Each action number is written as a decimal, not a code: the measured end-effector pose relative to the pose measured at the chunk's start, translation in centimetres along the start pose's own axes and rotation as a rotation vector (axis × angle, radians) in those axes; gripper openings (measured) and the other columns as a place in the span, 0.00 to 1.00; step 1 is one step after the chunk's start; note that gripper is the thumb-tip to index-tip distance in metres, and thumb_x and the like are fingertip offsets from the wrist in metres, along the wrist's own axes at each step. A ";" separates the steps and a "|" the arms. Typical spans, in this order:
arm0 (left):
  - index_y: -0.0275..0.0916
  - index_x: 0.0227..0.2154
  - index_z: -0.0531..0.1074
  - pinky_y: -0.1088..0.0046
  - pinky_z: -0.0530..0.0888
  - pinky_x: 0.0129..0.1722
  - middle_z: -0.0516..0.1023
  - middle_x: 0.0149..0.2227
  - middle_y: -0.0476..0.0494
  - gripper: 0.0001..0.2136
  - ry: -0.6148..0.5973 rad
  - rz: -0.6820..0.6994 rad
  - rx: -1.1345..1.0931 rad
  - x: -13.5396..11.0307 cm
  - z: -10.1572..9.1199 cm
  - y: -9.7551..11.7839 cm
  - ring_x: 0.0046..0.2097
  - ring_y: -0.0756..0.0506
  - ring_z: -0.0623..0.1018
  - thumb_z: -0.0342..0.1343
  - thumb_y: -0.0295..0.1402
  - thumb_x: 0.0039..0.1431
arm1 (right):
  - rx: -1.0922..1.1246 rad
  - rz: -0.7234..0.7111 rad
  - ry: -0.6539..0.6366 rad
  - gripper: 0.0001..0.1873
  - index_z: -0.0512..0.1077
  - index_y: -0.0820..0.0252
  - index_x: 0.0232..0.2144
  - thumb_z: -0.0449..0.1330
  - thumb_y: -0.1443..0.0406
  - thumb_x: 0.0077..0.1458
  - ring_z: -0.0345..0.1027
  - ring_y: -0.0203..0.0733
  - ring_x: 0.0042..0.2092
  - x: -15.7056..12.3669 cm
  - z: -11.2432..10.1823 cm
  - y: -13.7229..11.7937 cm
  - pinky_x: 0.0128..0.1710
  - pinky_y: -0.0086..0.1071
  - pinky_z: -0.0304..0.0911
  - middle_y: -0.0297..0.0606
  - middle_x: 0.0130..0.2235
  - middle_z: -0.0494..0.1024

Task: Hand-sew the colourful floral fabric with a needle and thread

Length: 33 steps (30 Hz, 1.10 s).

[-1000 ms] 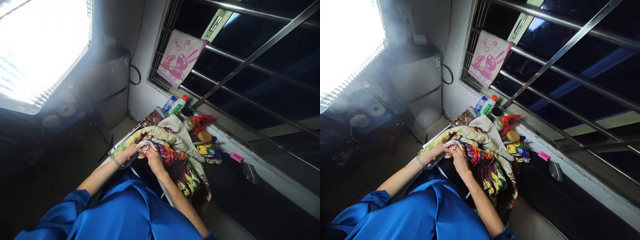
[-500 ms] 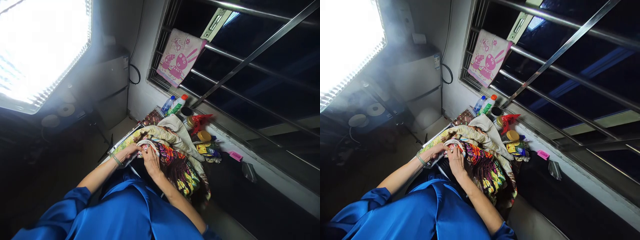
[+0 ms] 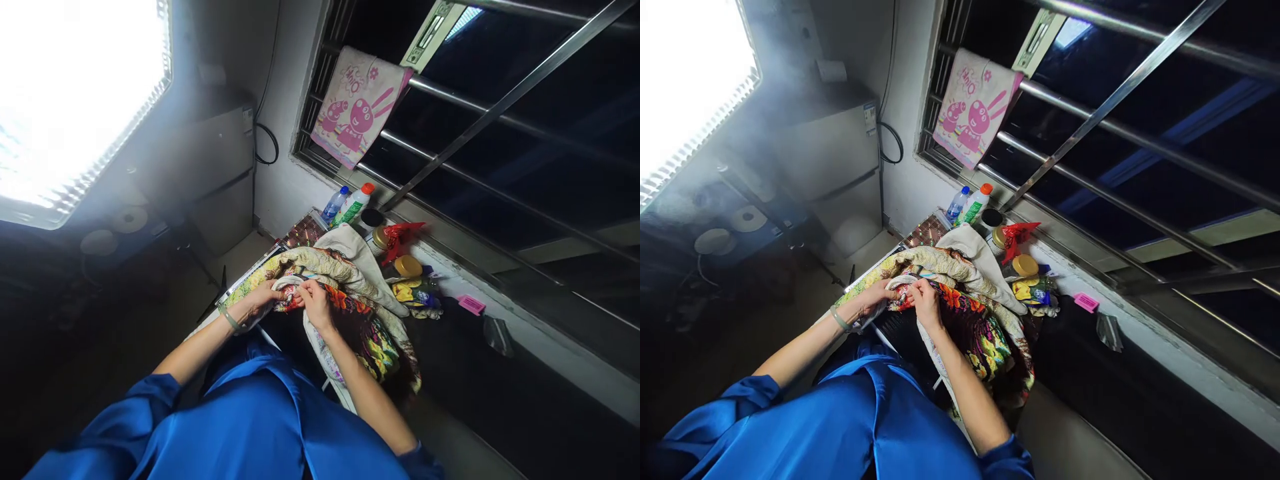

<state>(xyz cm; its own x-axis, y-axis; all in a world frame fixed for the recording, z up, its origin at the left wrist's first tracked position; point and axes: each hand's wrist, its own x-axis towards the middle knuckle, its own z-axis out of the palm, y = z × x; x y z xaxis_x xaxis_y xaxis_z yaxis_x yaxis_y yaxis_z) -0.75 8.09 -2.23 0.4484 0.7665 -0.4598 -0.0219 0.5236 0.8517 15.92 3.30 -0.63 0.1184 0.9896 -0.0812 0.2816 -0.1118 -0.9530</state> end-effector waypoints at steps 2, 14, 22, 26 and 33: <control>0.37 0.41 0.77 0.65 0.72 0.49 0.80 0.43 0.43 0.21 0.112 0.181 0.117 -0.9 0.1 0.0 0.45 0.42 0.77 0.67 0.24 0.38 | 0.096 0.038 -0.005 0.15 0.66 0.56 0.26 0.59 0.53 0.56 0.70 0.38 0.24 0.2 0.3 0.2 0.23 0.29 0.67 0.34 0.23 0.75; 0.39 0.25 0.75 0.69 0.68 0.38 0.78 0.30 0.45 0.07 0.158 0.323 0.641 -2.9 1.8 0.8 0.34 0.44 0.74 0.63 0.35 0.54 | 0.027 -0.055 0.021 0.08 0.70 0.57 0.27 0.58 0.60 0.55 0.72 0.40 0.30 -0.6 2.0 -0.3 0.32 0.32 0.69 0.36 0.28 0.78; 0.40 0.21 0.68 0.71 0.66 0.33 0.72 0.21 0.52 0.10 0.160 0.258 0.616 -3.1 0.2 0.9 0.28 0.47 0.70 0.55 0.38 0.54 | -0.602 0.004 0.184 0.16 0.76 0.58 0.49 0.57 0.60 0.62 0.68 0.52 0.55 1.0 -3.0 -1.0 0.56 0.46 0.62 0.48 0.53 0.77; 0.41 0.22 0.68 0.70 0.66 0.33 0.74 0.23 0.50 0.11 0.080 0.277 0.668 -4.0 -0.7 -0.1 0.29 0.45 0.71 0.54 0.42 0.54 | -0.868 0.089 -0.117 0.20 0.74 0.54 0.56 0.57 0.59 0.65 0.59 0.55 0.64 -2.9 -4.4 0.9 0.61 0.49 0.56 0.47 0.63 0.69; 0.42 0.22 0.64 0.68 0.69 0.36 0.75 0.26 0.47 0.09 -0.155 0.274 0.783 -4.8 -1.2 -2.3 0.31 0.45 0.72 0.52 0.37 0.56 | -0.710 0.060 -0.147 0.17 0.77 0.54 0.50 0.52 0.59 0.68 0.72 0.46 0.48 -7.1 -6.6 4.6 0.50 0.37 0.64 0.42 0.47 0.81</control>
<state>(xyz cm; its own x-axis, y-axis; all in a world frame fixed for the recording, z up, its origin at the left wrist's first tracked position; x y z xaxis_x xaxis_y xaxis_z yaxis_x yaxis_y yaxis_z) -3.94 3.66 -2.27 0.6360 0.7395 -0.2204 0.4524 -0.1260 0.8829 22.60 -4.86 -2.49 0.0377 0.9762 -0.2136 0.8347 -0.1483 -0.5303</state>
